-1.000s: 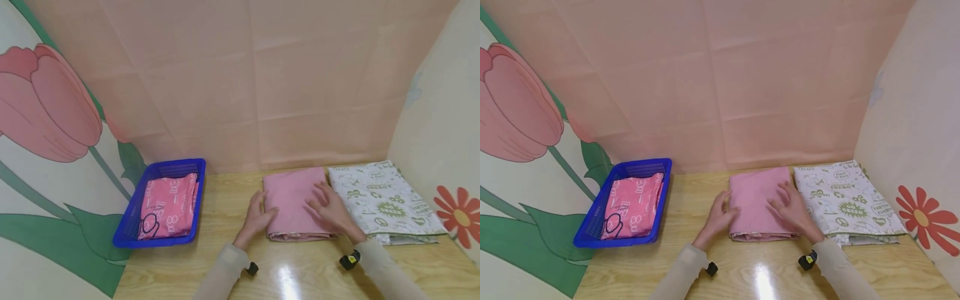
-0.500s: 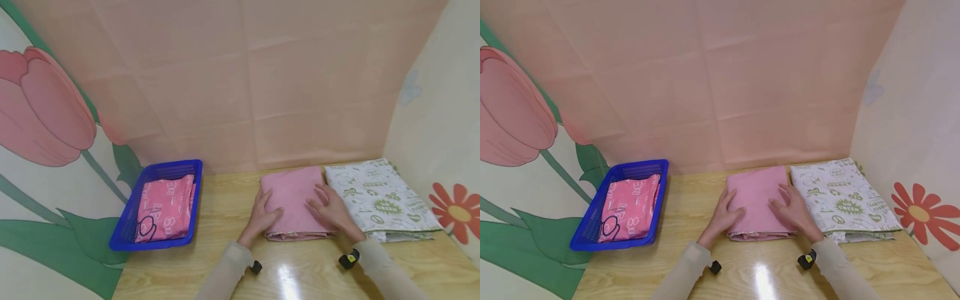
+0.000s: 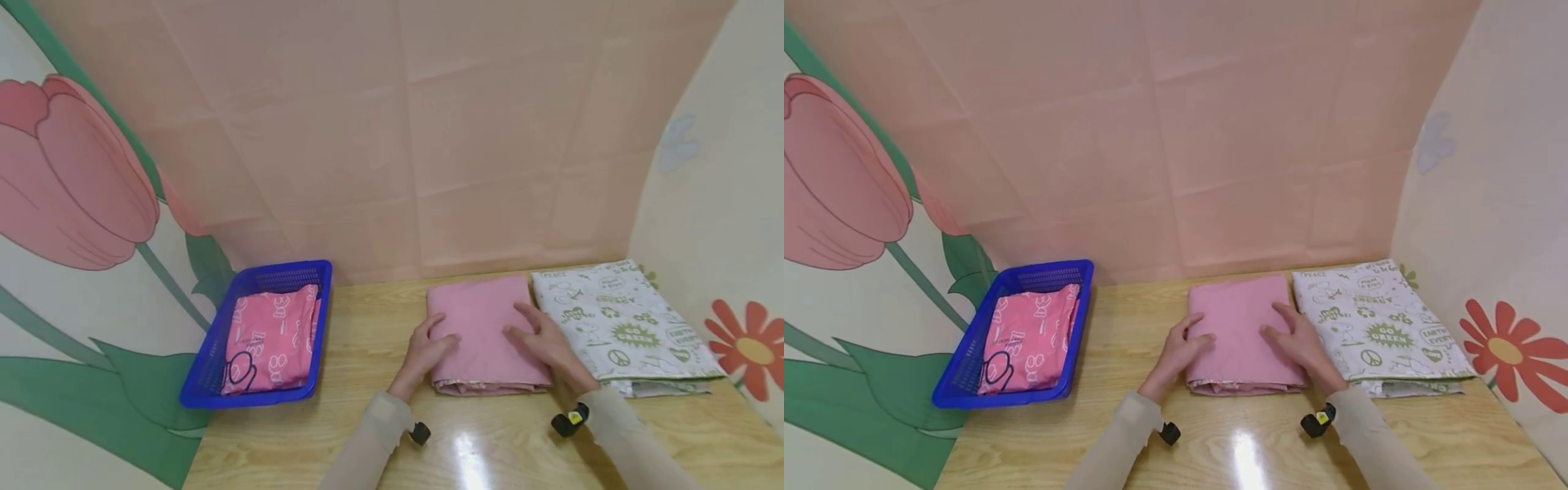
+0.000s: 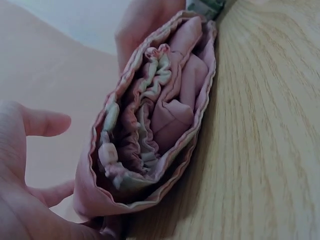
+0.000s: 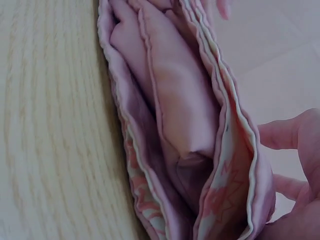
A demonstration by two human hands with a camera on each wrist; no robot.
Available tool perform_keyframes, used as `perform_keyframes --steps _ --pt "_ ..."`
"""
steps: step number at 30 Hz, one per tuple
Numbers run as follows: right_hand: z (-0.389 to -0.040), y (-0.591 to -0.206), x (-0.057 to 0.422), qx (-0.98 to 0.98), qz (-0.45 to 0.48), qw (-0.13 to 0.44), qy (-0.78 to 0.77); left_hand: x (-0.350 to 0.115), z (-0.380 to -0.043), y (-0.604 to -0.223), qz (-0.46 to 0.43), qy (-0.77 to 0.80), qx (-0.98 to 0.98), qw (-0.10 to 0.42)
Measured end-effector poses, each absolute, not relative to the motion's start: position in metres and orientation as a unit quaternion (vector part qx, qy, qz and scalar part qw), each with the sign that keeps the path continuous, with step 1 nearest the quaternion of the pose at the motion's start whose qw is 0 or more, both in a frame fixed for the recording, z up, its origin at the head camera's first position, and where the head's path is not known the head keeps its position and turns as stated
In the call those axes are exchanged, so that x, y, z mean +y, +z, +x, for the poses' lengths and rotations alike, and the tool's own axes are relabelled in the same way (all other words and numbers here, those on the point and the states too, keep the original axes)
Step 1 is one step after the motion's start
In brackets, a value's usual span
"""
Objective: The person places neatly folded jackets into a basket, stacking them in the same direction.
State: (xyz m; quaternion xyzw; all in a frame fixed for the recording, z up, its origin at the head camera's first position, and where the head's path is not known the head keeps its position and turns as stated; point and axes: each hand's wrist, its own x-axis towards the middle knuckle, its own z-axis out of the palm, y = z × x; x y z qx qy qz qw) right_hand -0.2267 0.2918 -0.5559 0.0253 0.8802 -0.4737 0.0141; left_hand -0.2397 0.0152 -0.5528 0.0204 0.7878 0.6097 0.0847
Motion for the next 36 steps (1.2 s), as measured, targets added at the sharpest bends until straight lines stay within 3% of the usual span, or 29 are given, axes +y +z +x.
perform_keyframes --steps 5,24,36 --pt "-0.2272 -0.556 0.2926 0.871 0.022 0.027 -0.491 0.0158 -0.2421 -0.5542 0.019 0.614 0.784 0.088" --pt "-0.234 -0.5553 0.2961 0.865 0.024 0.057 -0.499 0.0091 -0.2464 -0.557 0.074 0.62 0.756 0.198" --pt "-0.234 -0.5505 0.2934 0.846 0.012 0.06 -0.53 0.0101 -0.2467 -0.5571 0.072 0.63 0.751 0.183"
